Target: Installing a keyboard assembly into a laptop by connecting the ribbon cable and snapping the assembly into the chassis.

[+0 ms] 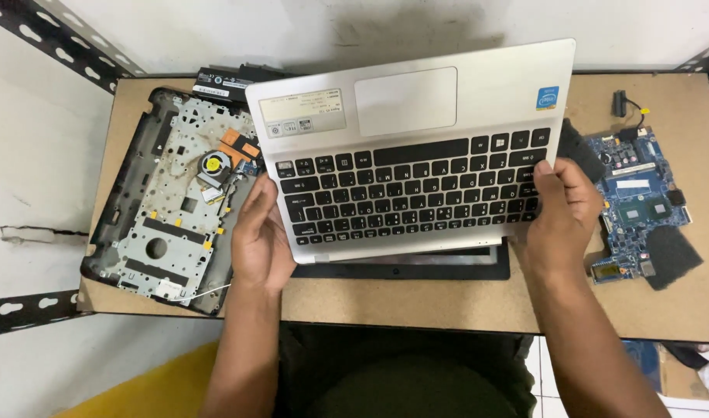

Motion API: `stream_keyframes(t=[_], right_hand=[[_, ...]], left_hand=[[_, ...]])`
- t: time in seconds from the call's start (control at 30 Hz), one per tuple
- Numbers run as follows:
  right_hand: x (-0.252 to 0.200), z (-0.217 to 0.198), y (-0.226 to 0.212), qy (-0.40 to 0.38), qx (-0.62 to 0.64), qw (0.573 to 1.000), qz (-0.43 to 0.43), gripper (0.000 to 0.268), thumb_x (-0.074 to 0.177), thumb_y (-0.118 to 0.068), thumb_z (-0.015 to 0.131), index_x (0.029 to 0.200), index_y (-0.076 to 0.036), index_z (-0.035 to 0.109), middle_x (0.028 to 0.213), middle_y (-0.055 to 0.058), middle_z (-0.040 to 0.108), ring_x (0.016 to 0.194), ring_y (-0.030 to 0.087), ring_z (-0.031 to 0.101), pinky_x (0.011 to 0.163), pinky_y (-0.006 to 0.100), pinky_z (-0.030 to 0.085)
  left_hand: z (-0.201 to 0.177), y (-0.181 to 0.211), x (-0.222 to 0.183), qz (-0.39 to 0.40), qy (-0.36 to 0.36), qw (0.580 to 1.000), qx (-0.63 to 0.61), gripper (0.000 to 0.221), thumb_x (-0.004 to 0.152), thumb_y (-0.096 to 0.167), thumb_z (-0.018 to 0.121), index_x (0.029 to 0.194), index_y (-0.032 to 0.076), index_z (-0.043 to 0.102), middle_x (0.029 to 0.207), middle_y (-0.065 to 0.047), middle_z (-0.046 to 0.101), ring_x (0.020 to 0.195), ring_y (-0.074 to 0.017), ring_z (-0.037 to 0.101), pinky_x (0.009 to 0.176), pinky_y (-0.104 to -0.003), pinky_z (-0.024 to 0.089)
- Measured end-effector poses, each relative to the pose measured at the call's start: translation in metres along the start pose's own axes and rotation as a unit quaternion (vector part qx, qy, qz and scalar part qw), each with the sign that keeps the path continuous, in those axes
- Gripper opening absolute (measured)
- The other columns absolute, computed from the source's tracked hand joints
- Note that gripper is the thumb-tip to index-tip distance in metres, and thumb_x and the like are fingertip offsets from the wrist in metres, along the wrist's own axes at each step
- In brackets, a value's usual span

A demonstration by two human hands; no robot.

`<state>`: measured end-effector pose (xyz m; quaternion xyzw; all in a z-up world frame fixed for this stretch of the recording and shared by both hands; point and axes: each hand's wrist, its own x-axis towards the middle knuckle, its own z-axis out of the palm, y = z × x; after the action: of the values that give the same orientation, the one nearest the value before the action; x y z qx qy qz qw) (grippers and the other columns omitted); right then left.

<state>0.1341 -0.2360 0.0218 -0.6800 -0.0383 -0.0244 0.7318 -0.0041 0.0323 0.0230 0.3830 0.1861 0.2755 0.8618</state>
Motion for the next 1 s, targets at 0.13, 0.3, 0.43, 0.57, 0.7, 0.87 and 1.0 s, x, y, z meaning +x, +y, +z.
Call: stream_keyframes(t=[0.13, 0.3, 0.43, 0.57, 0.7, 0.87, 1.0], right_hand=[[-0.004, 0.005, -0.01, 0.003, -0.015, 1.0, 0.022, 0.015, 0.099, -0.016, 0.053, 0.086, -0.011, 0.059, 0.081, -0.005, 0.057, 0.076, 0.006, 0.053, 0.07, 0.022, 0.047], [-0.002, 0.002, -0.004, 0.017, -0.067, 0.997, 0.024, 0.012, 0.099, -0.017, 0.054, 0.09, -0.01, 0.059, 0.083, -0.005, 0.056, 0.078, 0.006, 0.051, 0.071, 0.023, 0.044], [-0.001, -0.002, 0.0, -0.003, -0.059, 0.998, 0.022, 0.011, 0.1, -0.016, 0.054, 0.094, -0.008, 0.06, 0.085, -0.002, 0.06, 0.078, 0.008, 0.054, 0.07, 0.023, 0.046], [-0.002, 0.002, -0.002, -0.013, -0.061, 0.998, 0.021, 0.008, 0.099, -0.013, 0.054, 0.098, -0.007, 0.06, 0.092, 0.001, 0.061, 0.083, 0.01, 0.057, 0.074, 0.024, 0.048], [-0.001, 0.003, -0.003, -0.025, -0.077, 0.996, 0.026, 0.009, 0.098, -0.012, 0.054, 0.102, -0.005, 0.059, 0.1, 0.004, 0.064, 0.09, 0.013, 0.06, 0.079, 0.026, 0.051], [0.003, 0.009, -0.006, -0.029, -0.111, 0.989, 0.091, 0.009, 0.096, -0.012, 0.055, 0.103, -0.006, 0.057, 0.1, 0.005, 0.063, 0.089, 0.013, 0.058, 0.079, 0.026, 0.05], [0.006, 0.007, 0.002, -0.03, -0.12, 0.987, 0.102, 0.01, 0.096, -0.012, 0.054, 0.102, -0.005, 0.057, 0.099, 0.005, 0.064, 0.087, 0.012, 0.059, 0.076, 0.025, 0.05]], left_hand=[[0.006, 0.006, -0.004, -0.038, -0.106, 0.989, -0.095, 0.025, 0.094, 0.009, 0.05, 0.114, -0.002, 0.061, 0.117, -0.014, 0.063, 0.112, -0.0235, 0.06, 0.099, -0.036, 0.046], [0.003, 0.007, -0.002, -0.047, -0.118, 0.987, -0.094, 0.032, 0.097, 0.012, 0.048, 0.125, -0.003, 0.054, 0.123, -0.016, 0.061, 0.114, -0.0259, 0.058, 0.099, -0.038, 0.047], [-0.001, 0.001, -0.001, -0.041, 0.017, 0.998, -0.052, 0.027, 0.088, 0.009, 0.056, 0.113, 0.001, 0.062, 0.12, -0.014, 0.063, 0.114, -0.0235, 0.059, 0.102, -0.035, 0.044], [-0.007, -0.002, 0.001, -0.061, 0.009, 0.993, -0.097, 0.028, 0.089, 0.007, 0.053, 0.115, 0.0, 0.06, 0.122, -0.016, 0.062, 0.115, -0.0253, 0.058, 0.102, -0.036, 0.043], [-0.01, -0.003, 0.003, -0.078, -0.018, 0.989, -0.12, 0.029, 0.093, 0.007, 0.05, 0.119, -0.001, 0.059, 0.121, -0.015, 0.062, 0.113, -0.0251, 0.059, 0.098, -0.036, 0.047], [0.002, 0.003, 0.006, -0.118, -0.007, 0.986, -0.115, 0.031, 0.091, 0.011, 0.053, 0.119, -0.002, 0.057, 0.112, -0.015, 0.066, 0.101, -0.0248, 0.064, 0.087, -0.036, 0.051], [0.006, 0.005, 0.008, -0.123, 0.004, 0.986, -0.113, 0.03, 0.09, 0.011, 0.055, 0.117, -0.002, 0.058, 0.111, -0.015, 0.066, 0.101, -0.0243, 0.064, 0.087, -0.036, 0.051]])
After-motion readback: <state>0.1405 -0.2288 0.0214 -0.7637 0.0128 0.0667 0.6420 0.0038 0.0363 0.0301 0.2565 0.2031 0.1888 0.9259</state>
